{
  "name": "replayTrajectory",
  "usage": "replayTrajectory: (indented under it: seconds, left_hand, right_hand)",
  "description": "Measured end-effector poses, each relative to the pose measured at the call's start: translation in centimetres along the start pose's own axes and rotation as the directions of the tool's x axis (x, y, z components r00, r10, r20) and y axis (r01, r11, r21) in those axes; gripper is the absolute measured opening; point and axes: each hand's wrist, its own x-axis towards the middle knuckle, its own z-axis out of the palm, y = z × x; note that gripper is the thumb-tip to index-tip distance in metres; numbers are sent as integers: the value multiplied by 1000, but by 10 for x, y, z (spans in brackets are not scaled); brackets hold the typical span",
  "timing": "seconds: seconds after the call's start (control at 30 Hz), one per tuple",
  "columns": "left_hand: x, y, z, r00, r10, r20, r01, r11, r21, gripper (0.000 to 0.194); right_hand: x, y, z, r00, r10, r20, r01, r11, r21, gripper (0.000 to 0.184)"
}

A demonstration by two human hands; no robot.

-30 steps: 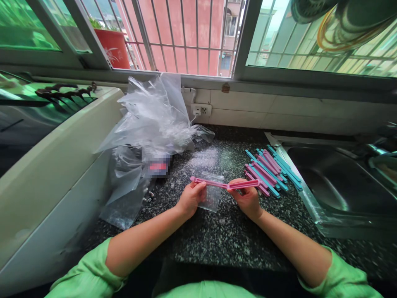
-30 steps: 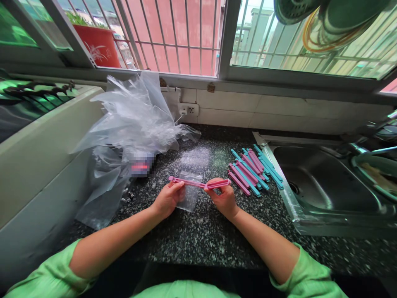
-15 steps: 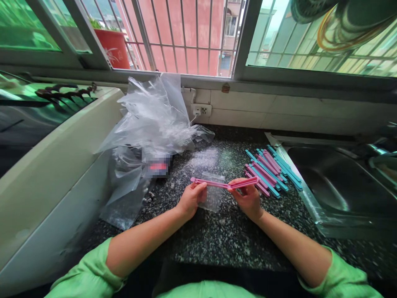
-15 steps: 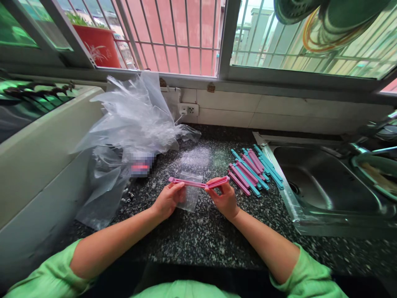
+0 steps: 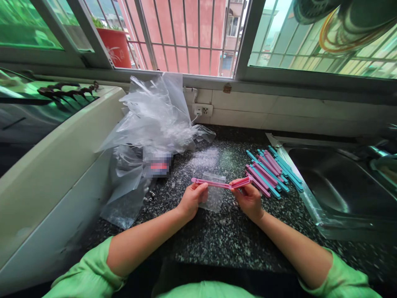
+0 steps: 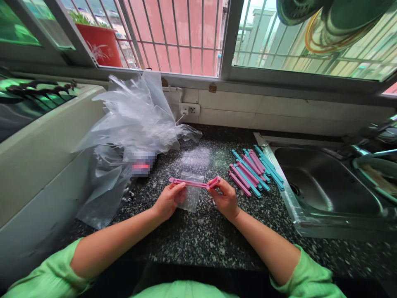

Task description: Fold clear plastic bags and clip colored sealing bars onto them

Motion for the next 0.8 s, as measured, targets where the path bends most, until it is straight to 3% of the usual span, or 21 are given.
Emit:
replayTrajectory:
  seconds: [0.3,0.53,0.8]
  left_hand:
    - [-1,0,0,1000,8,-9,-8,1000,9,39]
    - [1,-6,-3,998,52,33,-54,996,64,39]
    - [0,-7,-5,995,88,48,-92,990,104,40]
  right_hand:
    - [4,-4,-2,997,-76,11,77,993,-90,11]
    - [1,-3,0,1000,-3,-11,2,999,-54,16]
    - [5,-7,-1,994,-105,17,107,986,-131,12]
